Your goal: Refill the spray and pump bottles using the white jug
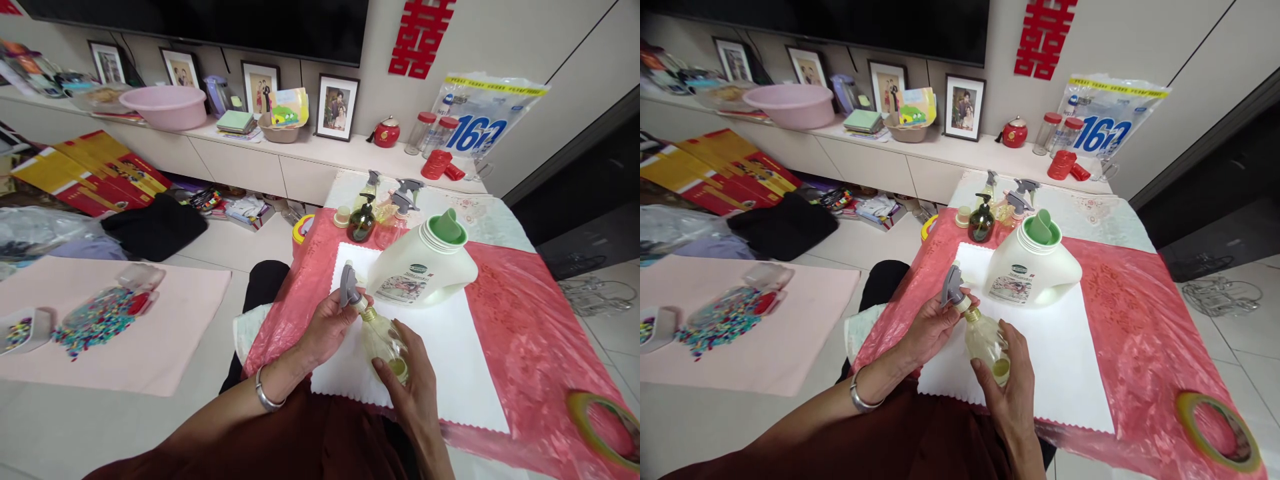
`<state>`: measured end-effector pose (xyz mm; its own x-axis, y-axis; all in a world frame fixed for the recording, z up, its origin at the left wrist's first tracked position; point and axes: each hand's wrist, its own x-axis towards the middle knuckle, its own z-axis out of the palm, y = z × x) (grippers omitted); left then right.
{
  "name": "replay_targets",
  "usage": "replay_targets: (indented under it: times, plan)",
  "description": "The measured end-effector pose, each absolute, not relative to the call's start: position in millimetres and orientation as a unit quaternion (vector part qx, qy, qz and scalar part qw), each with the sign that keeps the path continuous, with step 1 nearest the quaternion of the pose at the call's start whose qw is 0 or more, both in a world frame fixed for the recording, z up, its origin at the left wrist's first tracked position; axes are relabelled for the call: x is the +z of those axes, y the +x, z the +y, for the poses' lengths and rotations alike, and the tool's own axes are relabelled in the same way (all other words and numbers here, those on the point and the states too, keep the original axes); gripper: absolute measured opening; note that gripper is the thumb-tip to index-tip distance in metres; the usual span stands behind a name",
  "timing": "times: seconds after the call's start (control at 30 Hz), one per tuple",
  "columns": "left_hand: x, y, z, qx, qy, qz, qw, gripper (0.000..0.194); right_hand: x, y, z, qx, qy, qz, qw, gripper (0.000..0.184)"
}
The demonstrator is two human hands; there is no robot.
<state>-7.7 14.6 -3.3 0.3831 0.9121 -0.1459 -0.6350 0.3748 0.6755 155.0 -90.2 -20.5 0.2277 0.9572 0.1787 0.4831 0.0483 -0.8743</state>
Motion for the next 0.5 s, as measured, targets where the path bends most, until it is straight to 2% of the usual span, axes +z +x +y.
replay_targets:
  times: [0.5]
  plan:
    - [-6.3, -10.1, 15.4, 0.432, 0.304, 0.263, 0.807, 0.045, -29.1, 158.5, -92.9, 0.276, -0.611, -0.569, 0.475, 0.06]
